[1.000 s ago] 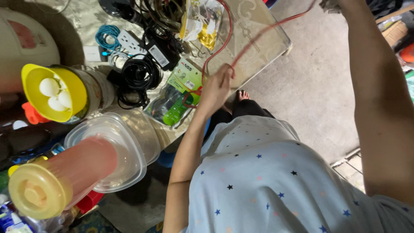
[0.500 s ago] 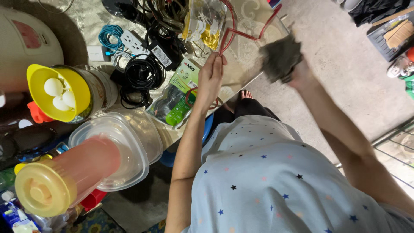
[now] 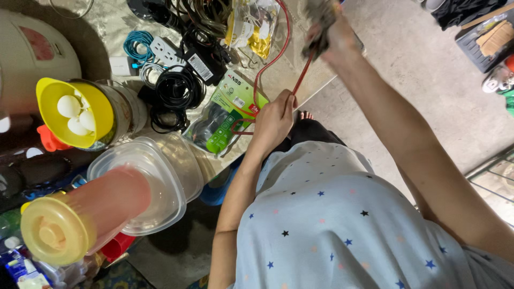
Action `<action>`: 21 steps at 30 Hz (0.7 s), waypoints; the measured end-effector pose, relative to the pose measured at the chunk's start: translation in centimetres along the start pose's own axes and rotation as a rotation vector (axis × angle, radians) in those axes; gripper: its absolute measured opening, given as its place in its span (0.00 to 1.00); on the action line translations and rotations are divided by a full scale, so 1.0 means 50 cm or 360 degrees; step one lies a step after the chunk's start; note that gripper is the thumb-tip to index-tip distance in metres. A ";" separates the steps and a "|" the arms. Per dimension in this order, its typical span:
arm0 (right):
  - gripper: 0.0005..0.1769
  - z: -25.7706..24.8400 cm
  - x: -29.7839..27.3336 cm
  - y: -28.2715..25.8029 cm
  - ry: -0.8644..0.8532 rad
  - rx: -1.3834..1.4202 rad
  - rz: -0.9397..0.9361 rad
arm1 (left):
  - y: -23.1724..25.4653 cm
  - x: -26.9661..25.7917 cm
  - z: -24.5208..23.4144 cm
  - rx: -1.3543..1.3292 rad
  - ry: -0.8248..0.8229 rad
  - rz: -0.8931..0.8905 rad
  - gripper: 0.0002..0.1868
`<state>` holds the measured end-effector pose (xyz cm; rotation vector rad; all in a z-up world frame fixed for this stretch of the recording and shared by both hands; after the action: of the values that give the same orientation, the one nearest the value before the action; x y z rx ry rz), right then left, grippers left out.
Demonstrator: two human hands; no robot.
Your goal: The person wipes a red cable with a cloth on a cluttered table, then coils it and places it down. The person also briefly handles a black cable and a packaged item before returning to the red cable.
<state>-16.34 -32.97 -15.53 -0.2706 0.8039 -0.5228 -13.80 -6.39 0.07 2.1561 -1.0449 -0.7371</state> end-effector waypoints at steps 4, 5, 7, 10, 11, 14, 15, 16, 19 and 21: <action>0.17 -0.017 0.044 -0.069 -0.0402 -0.0055 -0.0239 | -0.015 -0.007 0.007 0.0183 0.0122 0.0056 0.10; 0.20 -0.022 0.021 -0.063 -0.0359 -0.0047 -0.0153 | -0.020 -0.002 0.015 0.0245 0.0162 0.0071 0.09; 0.26 0.003 -0.030 -0.017 -0.0279 -0.0028 0.0019 | -0.028 0.013 0.029 0.0312 0.0213 0.0076 0.08; 0.21 0.012 -0.161 0.097 -0.0107 0.0114 0.0394 | -0.037 0.035 0.031 0.0372 0.0243 0.0064 0.08; 0.17 0.012 -0.183 0.117 -0.0100 0.0177 0.0463 | -0.036 0.035 0.033 0.0410 0.0236 0.0068 0.08; 0.18 -0.002 -0.155 0.102 -0.0140 -0.0245 0.0311 | -0.027 0.010 0.039 0.0383 0.0167 0.0104 0.08; 0.19 -0.008 -0.118 0.080 -0.0107 -0.0271 0.0295 | -0.024 0.002 0.038 0.0355 0.0142 0.0126 0.08; 0.21 -0.016 -0.077 0.052 -0.0074 -0.0297 0.0278 | -0.022 -0.009 0.032 0.0309 0.0137 0.0131 0.08; 0.19 -0.062 0.026 -0.059 0.0037 -0.0609 -0.0073 | -0.019 -0.031 0.011 0.0181 0.0146 0.0138 0.09; 0.20 -0.091 0.066 -0.120 0.0105 -0.0709 -0.0149 | -0.020 -0.038 0.000 0.0110 0.0170 0.0132 0.09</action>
<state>-19.87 -39.95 -18.06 -0.7073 0.9720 -0.4371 -14.34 -4.34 -0.25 2.1706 -1.1105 -0.5485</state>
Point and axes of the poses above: each hand's wrist, its own x-axis towards the middle knuckle, its own z-axis out of the palm, y = z × x, the point moved 1 cm from there along x, towards the middle knuckle, and after that the axes turned 6 degrees about x, right-handed, at the moved point
